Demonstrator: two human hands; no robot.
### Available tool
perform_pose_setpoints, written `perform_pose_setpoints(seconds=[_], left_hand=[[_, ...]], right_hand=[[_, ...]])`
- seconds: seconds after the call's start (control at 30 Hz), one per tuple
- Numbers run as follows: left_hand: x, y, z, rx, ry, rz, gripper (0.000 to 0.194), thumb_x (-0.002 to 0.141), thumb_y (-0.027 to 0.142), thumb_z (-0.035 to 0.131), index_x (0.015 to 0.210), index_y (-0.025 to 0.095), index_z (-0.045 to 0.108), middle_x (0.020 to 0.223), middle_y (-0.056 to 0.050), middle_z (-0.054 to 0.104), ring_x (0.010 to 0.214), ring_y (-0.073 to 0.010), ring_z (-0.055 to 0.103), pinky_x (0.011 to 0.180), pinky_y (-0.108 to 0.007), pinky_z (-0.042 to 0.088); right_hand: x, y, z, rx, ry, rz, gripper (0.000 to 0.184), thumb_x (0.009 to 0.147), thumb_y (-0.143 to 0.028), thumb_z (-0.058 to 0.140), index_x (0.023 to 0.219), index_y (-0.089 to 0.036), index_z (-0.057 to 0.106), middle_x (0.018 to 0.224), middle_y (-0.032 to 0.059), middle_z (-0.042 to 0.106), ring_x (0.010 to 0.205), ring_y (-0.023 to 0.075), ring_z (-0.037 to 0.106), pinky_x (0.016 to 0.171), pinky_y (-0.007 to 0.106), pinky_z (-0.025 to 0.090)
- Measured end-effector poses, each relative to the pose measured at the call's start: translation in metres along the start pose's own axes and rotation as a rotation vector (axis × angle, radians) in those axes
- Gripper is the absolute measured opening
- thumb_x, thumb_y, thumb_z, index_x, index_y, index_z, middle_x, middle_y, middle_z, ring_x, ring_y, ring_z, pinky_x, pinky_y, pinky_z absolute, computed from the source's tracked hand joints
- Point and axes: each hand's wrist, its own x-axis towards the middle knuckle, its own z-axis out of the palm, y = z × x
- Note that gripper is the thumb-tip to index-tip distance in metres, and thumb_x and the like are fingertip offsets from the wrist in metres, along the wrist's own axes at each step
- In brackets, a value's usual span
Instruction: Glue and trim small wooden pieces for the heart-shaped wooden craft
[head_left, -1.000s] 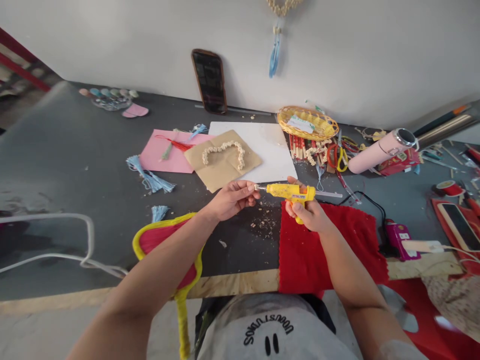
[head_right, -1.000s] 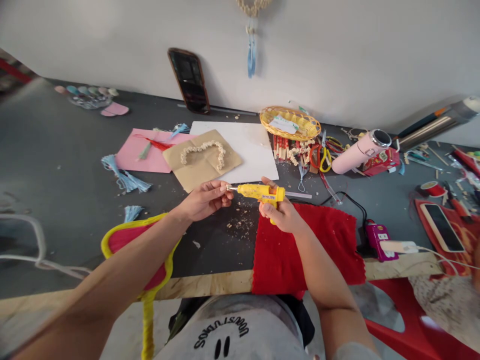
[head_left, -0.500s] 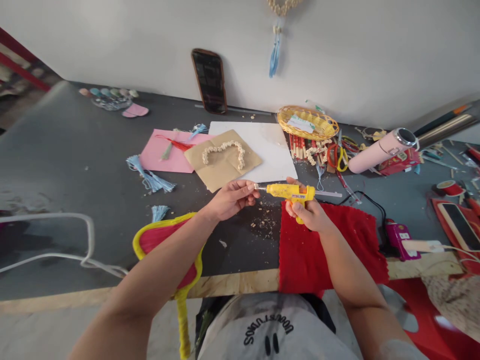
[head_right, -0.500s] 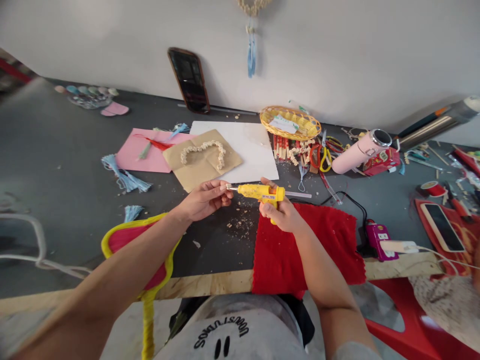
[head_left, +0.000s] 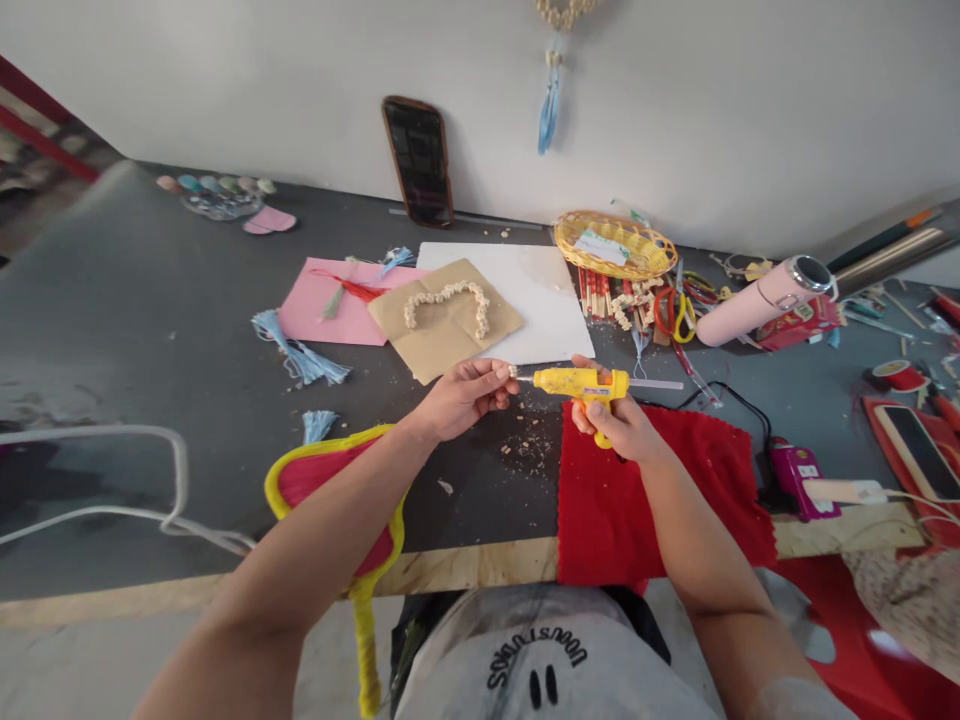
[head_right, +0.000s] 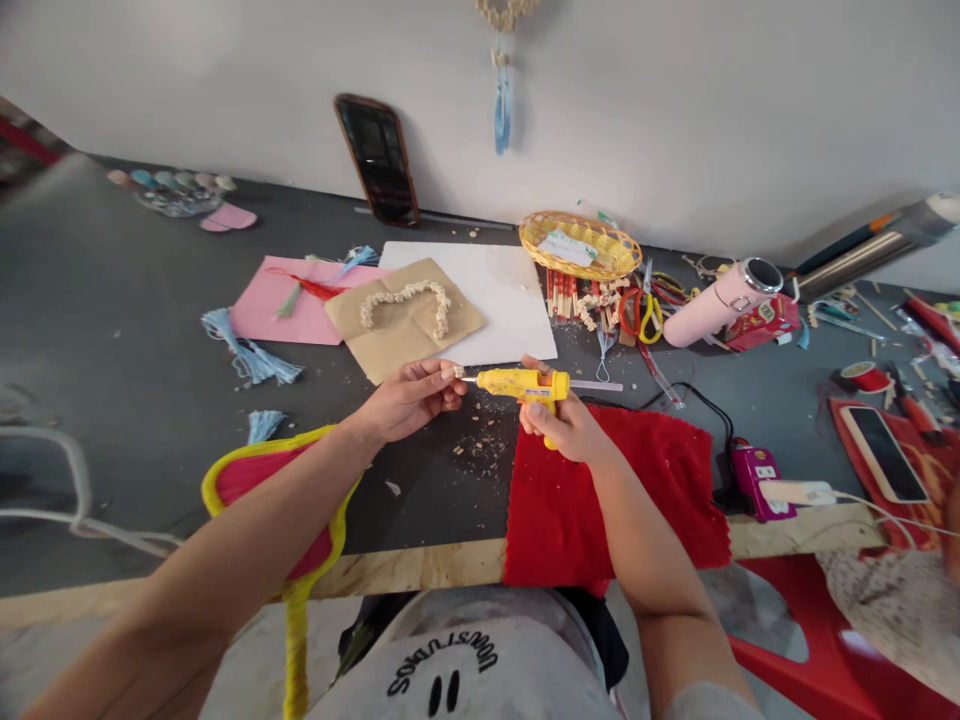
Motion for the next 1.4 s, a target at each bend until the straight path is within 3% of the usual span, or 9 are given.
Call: perform_pose_setpoints(seconds=[0.13,0.33,0.57,0.83,0.93,1.07,1.17,1.23,1.4], left_hand=[[0.002,0.000,-0.002,-0.020,0.028,0.053,0.020,0.076,0.030,0.078,0.079,0.012,0.070,0.070,-0.003,0.066,0.056,-0.0067,0.053,0.055,-0.020,0.044],[0.002,0.000,-0.003,-0.045,0.036,0.076,0.019,0.077,0.029,0.077,0.079,0.012,0.069,0.069,-0.003,0.064,0.057,-0.0071,0.052,0.055,-0.020,0.044],[0.002,0.002,-0.003,-0.048,0.053,0.076,0.022,0.075,0.030,0.078,0.076,0.011,0.068,0.069,-0.003,0.064,0.055,-0.0067,0.052,0.054,-0.020,0.044],[0.002,0.002,0.000,-0.067,0.051,0.084,0.022,0.072,0.029,0.081,0.076,0.011,0.068,0.067,-0.003,0.064,0.055,-0.0065,0.052,0.052,-0.019,0.043],[0.001,0.002,0.000,-0.068,0.060,0.084,0.022,0.072,0.029,0.080,0.076,0.011,0.068,0.067,-0.003,0.065,0.055,-0.0067,0.052,0.053,-0.019,0.043],[0.001,0.002,0.000,-0.066,0.060,0.076,0.022,0.072,0.029,0.081,0.076,0.011,0.068,0.067,-0.003,0.065,0.054,-0.0068,0.052,0.053,-0.020,0.044],[0.002,0.002,0.001,-0.059,0.045,0.070,0.022,0.072,0.029,0.080,0.077,0.012,0.068,0.068,-0.003,0.065,0.055,-0.0067,0.052,0.053,-0.019,0.043],[0.002,0.002,0.001,-0.061,0.041,0.069,0.022,0.073,0.029,0.080,0.077,0.011,0.068,0.068,-0.003,0.065,0.055,-0.0067,0.052,0.053,-0.019,0.043],[0.001,0.003,0.001,-0.071,0.058,0.077,0.024,0.071,0.029,0.082,0.076,0.011,0.068,0.067,-0.003,0.065,0.055,-0.0069,0.053,0.055,-0.020,0.044]], right_hand=[[0.001,0.002,-0.003,0.042,0.013,0.005,0.052,0.090,-0.056,0.054,0.130,-0.024,0.046,0.071,-0.0021,0.056,0.058,0.0116,0.046,0.057,0.027,0.040],[0.019,0.001,-0.011,0.010,0.247,0.096,0.035,0.088,-0.054,0.054,0.094,-0.020,0.054,0.080,0.0002,0.063,0.051,0.0072,0.047,0.046,0.023,0.036],[0.031,-0.011,-0.024,-0.202,0.300,0.202,0.044,0.084,-0.062,0.057,0.096,-0.021,0.047,0.077,-0.0011,0.066,0.046,0.0062,0.051,0.042,0.020,0.038],[0.053,-0.014,-0.028,-0.095,0.291,0.182,0.050,0.083,-0.069,0.054,0.092,-0.020,0.055,0.086,0.0062,0.071,0.049,0.0092,0.054,0.042,0.023,0.042],[0.061,-0.005,-0.042,-0.252,0.368,0.261,0.050,0.083,-0.070,0.053,0.093,-0.021,0.056,0.078,0.0044,0.069,0.053,0.0141,0.059,0.046,0.027,0.046],[0.047,-0.010,-0.061,-0.649,0.343,0.323,0.042,0.089,-0.061,0.050,0.084,-0.020,0.061,0.067,0.0043,0.067,0.057,0.0188,0.064,0.053,0.029,0.047],[0.030,-0.023,-0.050,-1.015,0.444,0.171,0.022,0.088,-0.043,0.060,0.087,-0.021,0.065,0.075,0.0049,0.071,0.070,0.0203,0.067,0.063,0.029,0.048],[0.022,-0.027,-0.026,-1.086,0.378,0.019,0.016,0.091,-0.032,0.058,0.100,-0.022,0.066,0.091,0.0056,0.073,0.079,0.0200,0.068,0.071,0.030,0.050],[0.019,-0.009,0.042,-1.097,-0.152,-0.356,0.015,0.094,-0.023,0.055,0.100,-0.022,0.069,0.099,0.0055,0.070,0.094,0.0165,0.066,0.084,0.027,0.050]])
